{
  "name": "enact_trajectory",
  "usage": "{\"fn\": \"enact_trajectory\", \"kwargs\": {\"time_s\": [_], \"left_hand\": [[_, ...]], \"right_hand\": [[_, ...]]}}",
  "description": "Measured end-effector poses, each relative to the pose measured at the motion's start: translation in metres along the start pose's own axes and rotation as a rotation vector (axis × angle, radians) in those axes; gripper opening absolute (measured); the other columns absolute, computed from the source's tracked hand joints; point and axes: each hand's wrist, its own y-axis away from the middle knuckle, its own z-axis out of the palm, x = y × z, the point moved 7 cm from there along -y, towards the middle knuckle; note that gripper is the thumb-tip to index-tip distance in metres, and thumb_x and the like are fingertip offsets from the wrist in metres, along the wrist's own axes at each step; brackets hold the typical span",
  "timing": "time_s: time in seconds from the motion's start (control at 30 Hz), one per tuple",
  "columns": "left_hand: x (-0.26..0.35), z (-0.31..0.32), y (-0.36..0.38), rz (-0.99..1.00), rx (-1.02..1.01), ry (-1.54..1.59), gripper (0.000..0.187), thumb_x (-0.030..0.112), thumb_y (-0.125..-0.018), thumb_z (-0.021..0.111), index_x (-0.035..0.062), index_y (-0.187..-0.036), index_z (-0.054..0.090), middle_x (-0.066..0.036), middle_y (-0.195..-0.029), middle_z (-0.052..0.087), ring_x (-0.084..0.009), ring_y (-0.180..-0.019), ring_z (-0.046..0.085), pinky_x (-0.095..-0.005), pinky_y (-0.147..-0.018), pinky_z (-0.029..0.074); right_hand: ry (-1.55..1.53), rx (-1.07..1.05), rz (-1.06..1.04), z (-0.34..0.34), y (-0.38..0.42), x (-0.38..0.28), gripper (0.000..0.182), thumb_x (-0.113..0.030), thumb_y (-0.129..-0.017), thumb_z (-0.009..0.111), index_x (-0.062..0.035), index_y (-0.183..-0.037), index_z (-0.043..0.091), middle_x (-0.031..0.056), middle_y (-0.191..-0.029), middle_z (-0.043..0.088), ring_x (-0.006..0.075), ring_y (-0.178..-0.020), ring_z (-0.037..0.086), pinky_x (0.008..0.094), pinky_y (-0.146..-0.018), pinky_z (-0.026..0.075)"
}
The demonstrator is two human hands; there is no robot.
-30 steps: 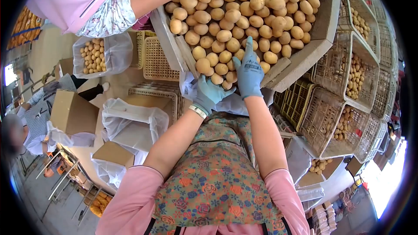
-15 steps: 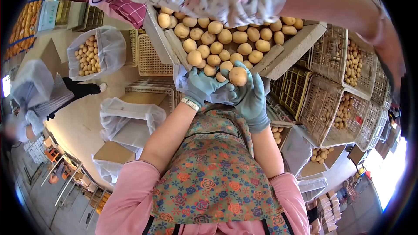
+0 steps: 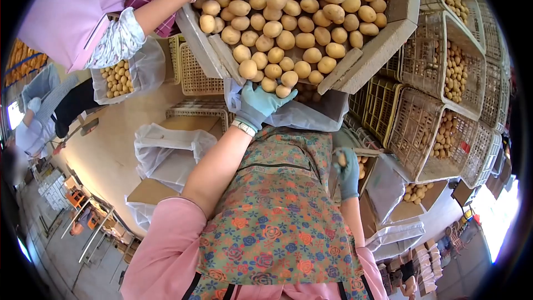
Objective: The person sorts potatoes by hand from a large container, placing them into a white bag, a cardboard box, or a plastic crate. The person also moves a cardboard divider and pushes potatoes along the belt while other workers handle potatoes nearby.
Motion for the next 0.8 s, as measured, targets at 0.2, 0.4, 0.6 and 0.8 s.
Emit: {"fn": "enact_trajectory", "kwargs": {"time_s": [0.2, 0.4, 0.6, 0.8], "left_hand": [[-0.001, 0.008, 0.001, 0.021, -0.035, -0.040, 0.067, 0.056, -0.105, 0.034, 0.0171, -0.160, 0.032, -0.011, -0.166, 0.030, -0.0394, -0.152, 0.029, -0.0744, -0.119, 0.021], [-0.002, -0.021, -0.002, -0.140, -0.171, 0.545, 0.070, 0.062, -0.104, 0.033, 0.0202, -0.159, 0.034, -0.008, -0.166, 0.033, -0.0372, -0.150, 0.033, -0.0722, -0.117, 0.024], [0.004, -0.032, -0.004, 0.126, 0.239, -0.126, 0.074, 0.069, -0.099, 0.036, 0.0231, -0.157, 0.038, -0.004, -0.166, 0.033, -0.0334, -0.150, 0.034, -0.0703, -0.117, 0.022], [0.003, -0.031, 0.000, 0.059, 0.035, -0.120, 0.073, 0.064, -0.101, 0.035, 0.0224, -0.161, 0.032, -0.010, -0.165, 0.034, -0.0377, -0.149, 0.033, -0.0735, -0.116, 0.023]], "right_hand": [[0.299, 0.054, 0.336, -0.012, -0.009, -0.024, 0.044, -0.023, -0.095, 0.063, -0.0018, -0.134, 0.060, 0.0227, -0.125, 0.065, 0.0423, -0.116, 0.061, 0.0439, -0.101, 0.048], [0.059, 0.006, -0.501, 0.032, -0.175, -0.302, 0.042, -0.015, -0.089, 0.069, -0.0096, -0.130, 0.063, 0.0151, -0.131, 0.064, 0.0343, -0.117, 0.063, 0.0430, -0.099, 0.049], [0.628, 0.005, -0.948, 0.078, -0.240, -0.302, 0.057, -0.020, -0.087, 0.068, -0.0168, -0.142, 0.056, 0.0034, -0.146, 0.056, 0.0271, -0.140, 0.046, 0.0485, -0.119, 0.032], [0.630, -0.107, -0.647, 0.026, -0.231, -0.282, 0.052, -0.023, -0.088, 0.069, -0.0169, -0.139, 0.059, 0.0055, -0.148, 0.054, 0.0268, -0.140, 0.047, 0.0494, -0.117, 0.035]]}}
